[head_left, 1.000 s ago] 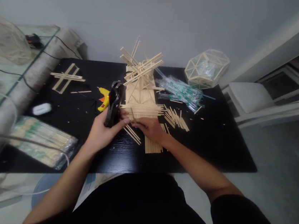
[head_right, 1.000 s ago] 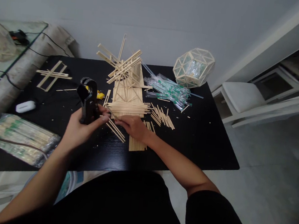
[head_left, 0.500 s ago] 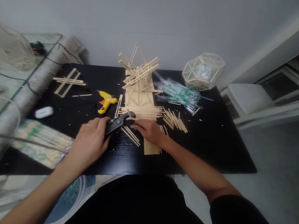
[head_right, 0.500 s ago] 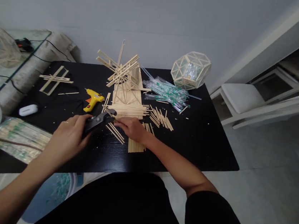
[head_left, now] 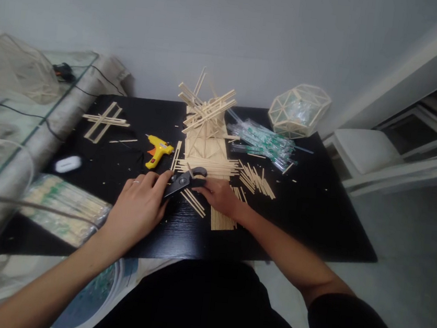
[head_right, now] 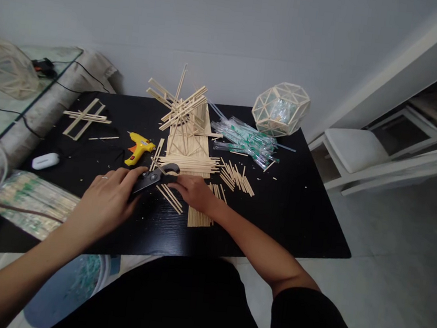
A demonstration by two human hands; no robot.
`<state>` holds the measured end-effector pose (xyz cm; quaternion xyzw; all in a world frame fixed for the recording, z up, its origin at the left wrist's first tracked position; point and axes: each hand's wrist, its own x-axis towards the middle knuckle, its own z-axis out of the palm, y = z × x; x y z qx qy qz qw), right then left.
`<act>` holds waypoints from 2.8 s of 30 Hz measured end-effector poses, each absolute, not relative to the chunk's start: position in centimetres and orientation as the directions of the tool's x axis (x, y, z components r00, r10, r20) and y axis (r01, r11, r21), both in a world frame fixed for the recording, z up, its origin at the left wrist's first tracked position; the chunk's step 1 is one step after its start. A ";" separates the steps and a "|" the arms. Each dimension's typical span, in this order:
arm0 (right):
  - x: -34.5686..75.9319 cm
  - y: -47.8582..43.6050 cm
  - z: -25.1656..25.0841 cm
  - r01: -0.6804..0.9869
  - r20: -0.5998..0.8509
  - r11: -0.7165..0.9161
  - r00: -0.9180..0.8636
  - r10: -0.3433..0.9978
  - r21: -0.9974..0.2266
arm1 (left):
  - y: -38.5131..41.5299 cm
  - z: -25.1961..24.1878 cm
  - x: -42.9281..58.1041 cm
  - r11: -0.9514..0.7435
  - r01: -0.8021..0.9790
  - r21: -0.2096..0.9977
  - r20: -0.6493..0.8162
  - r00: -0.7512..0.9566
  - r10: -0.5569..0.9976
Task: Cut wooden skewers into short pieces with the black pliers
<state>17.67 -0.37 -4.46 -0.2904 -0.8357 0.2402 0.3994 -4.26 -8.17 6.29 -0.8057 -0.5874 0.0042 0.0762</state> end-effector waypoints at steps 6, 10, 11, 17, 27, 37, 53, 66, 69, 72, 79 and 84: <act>17.6 -0.5 -4.3 0.269 0.530 0.713 -0.514 0.675 -0.647 | -8.4 6.5 -3.8 -0.268 0.946 -0.181 0.060 0.283 0.957; 17.6 -0.5 -4.3 0.245 0.542 0.720 -0.515 0.664 -0.650 | -8.4 6.6 -3.7 -0.256 0.943 -0.215 0.026 0.267 0.963; 17.6 -0.5 -4.2 0.252 0.532 0.713 -0.517 0.671 -0.654 | -8.4 6.6 -3.7 -0.255 0.941 -0.223 0.017 0.265 0.964; 17.7 -0.6 -4.1 0.313 0.456 0.671 -0.539 0.708 -0.672 | -8.4 6.6 -3.8 -0.266 0.928 -0.261 -0.025 0.269 0.963; 17.6 -0.6 -4.3 0.315 0.485 0.692 -0.530 0.696 -0.650 | -8.4 6.7 -3.8 -0.242 0.927 -0.288 -0.058 0.235 0.970; 18.3 -0.5 -2.1 0.269 0.388 0.603 -0.560 0.732 -0.751 | -7.9 6.3 -5.5 -0.252 0.953 -0.169 0.038 0.262 0.964; 17.0 -2.0 -0.7 0.610 -0.038 0.300 -0.478 0.878 -0.733 | -9.5 4.0 -7.3 -0.070 0.811 0.581 -0.059 0.128 0.990; 17.6 -3.8 2.2 0.145 -0.164 -0.100 -0.544 0.823 -0.984 | -10.0 2.9 -5.3 0.016 0.739 0.673 -0.213 0.173 0.962; 17.4 -5.2 2.6 0.120 -0.199 -0.160 -0.505 0.840 -0.980 | -10.0 2.9 -4.8 0.013 0.729 0.684 -0.218 0.188 0.957; 17.1 -6.2 2.3 0.155 -0.099 -0.041 -0.389 0.916 -0.987 | -10.0 3.0 -4.4 0.009 0.736 0.677 -0.224 0.194 0.955; 17.1 -7.2 1.8 0.196 0.005 0.062 -0.279 0.960 -0.979 | -9.8 3.1 -3.7 0.004 0.769 0.640 -0.240 0.195 0.951; 17.4 -7.4 1.9 0.219 0.035 0.103 -0.295 0.955 -0.970 | -9.8 2.8 -3.4 -0.012 0.781 0.625 -0.220 0.190 0.957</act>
